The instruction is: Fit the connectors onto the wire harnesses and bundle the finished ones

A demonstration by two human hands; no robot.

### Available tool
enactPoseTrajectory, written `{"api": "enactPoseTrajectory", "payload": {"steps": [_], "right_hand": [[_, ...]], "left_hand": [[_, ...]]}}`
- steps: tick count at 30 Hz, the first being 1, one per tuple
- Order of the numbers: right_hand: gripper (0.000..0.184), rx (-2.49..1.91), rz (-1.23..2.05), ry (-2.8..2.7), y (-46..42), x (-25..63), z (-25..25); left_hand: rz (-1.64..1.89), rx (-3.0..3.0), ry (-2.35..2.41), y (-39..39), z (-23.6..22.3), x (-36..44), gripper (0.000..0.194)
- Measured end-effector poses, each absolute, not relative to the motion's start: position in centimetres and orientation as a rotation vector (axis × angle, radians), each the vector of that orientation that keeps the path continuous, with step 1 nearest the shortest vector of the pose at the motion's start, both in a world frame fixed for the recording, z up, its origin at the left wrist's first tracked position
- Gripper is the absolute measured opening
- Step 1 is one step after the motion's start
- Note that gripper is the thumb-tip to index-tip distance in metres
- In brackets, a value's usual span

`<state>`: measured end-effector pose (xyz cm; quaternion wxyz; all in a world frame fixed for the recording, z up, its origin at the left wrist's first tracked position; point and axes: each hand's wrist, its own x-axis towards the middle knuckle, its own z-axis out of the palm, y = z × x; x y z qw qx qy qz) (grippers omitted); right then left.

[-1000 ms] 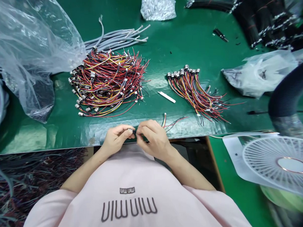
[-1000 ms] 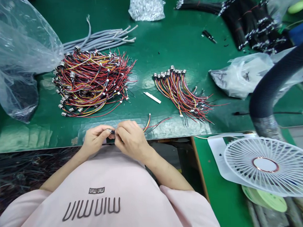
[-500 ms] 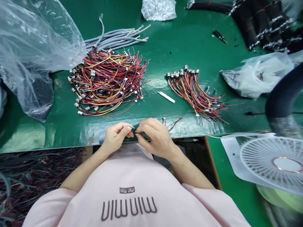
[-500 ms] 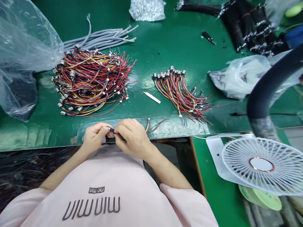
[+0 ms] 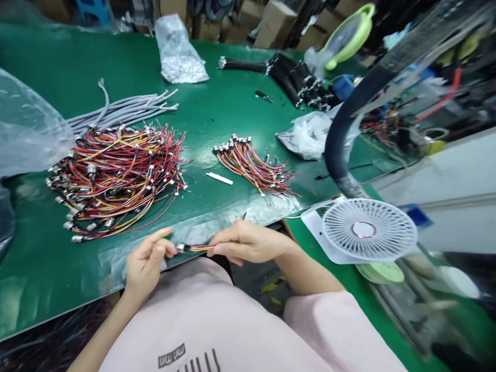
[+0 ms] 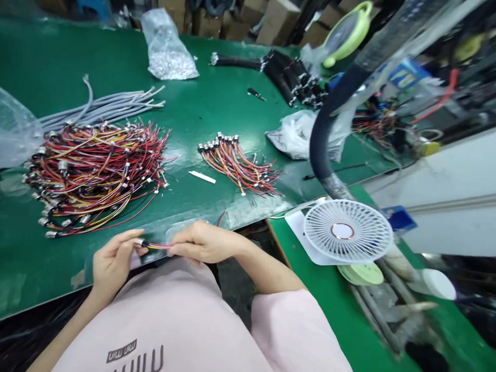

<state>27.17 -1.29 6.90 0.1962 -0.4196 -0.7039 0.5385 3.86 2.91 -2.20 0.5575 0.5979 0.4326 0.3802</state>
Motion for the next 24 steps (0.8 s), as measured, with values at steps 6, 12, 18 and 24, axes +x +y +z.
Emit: {"api": "enactPoseTrajectory", "payload": {"steps": [6,12,18,24], "right_hand": [[0.032,-1.812,0.492,-2.119,-2.5,33.4,13.3],[0.034,-2.730,-0.519,-1.805,4.9,39.0,11.1],[0.033,-2.778,-0.322,-1.833,10.0,40.3,4.2],[0.037,-2.488,-0.343,-2.037,8.2,37.4,3.8]], "left_hand": [[0.880,1.403,0.861,3.2,-2.6,3.9,0.043],[0.884,1.399,0.886,3.2,-2.4,4.0,0.038],[0.891,1.399,0.857,3.2,-2.3,4.2,0.035],[0.831,1.405,0.850,3.0,-2.5,4.5,0.029]]}}
